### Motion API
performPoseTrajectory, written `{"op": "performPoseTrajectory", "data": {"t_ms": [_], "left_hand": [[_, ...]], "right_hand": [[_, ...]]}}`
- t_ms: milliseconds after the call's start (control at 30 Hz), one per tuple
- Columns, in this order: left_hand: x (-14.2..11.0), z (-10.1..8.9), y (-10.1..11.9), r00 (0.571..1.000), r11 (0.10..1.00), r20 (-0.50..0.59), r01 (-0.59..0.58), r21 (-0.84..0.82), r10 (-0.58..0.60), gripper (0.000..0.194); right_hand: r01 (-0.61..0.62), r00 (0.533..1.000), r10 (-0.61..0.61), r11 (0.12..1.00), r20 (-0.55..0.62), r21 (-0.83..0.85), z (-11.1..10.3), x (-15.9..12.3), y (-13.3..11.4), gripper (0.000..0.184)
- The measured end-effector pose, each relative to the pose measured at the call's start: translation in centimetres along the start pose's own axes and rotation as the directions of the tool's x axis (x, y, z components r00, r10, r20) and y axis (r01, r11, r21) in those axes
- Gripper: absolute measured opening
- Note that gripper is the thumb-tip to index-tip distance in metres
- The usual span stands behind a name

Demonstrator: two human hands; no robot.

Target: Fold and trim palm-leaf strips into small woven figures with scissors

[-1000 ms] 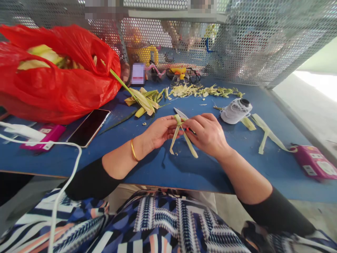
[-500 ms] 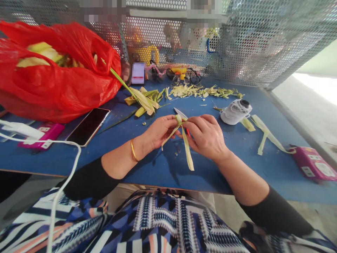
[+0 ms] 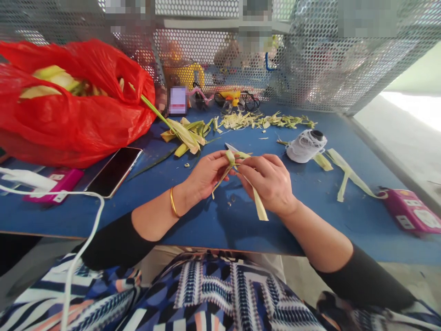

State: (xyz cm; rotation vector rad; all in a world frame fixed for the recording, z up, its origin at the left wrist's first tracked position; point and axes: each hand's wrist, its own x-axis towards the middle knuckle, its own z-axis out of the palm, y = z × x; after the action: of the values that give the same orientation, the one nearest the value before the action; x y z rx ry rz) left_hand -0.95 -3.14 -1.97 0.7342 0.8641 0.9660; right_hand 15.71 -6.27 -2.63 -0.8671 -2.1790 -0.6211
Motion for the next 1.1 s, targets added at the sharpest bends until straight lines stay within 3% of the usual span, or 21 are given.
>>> {"op": "performPoseTrajectory", "data": {"t_ms": [167, 400, 733, 900, 1100], "left_hand": [[-0.03, -0.11, -0.12, 1.000, 0.998, -0.003, -0.003, -0.058, 0.002, 0.007], [-0.07, 0.07, -0.34, 0.999, 0.999, -0.030, -0.028, 0.017, 0.028, 0.001], [-0.46, 0.12, -0.36, 0.999, 0.987, 0.027, -0.028, 0.159, 0.024, 0.012], [-0.49, 0.05, -0.40, 0.997, 0.979, 0.076, -0.014, 0.203, -0.001, 0.010], [-0.57, 0.15, -0.32, 0.997, 0.979, 0.066, 0.033, 0.203, -0.047, 0.015]], "right_hand": [[-0.061, 0.998, 0.060, 0.995, 0.012, 0.081, 0.31, -0.10, -0.28, 0.020], [-0.356, 0.933, 0.357, 0.898, 0.047, 0.259, 0.51, -0.16, -0.48, 0.017], [-0.509, 0.853, 0.517, 0.787, 0.078, 0.349, 0.36, -0.06, -0.07, 0.020], [-0.507, 0.848, 0.520, 0.745, 0.100, 0.433, 0.35, 0.16, 0.05, 0.020], [-0.577, 0.812, 0.569, 0.745, 0.130, 0.335, 0.64, -0.05, -0.10, 0.016]]}}
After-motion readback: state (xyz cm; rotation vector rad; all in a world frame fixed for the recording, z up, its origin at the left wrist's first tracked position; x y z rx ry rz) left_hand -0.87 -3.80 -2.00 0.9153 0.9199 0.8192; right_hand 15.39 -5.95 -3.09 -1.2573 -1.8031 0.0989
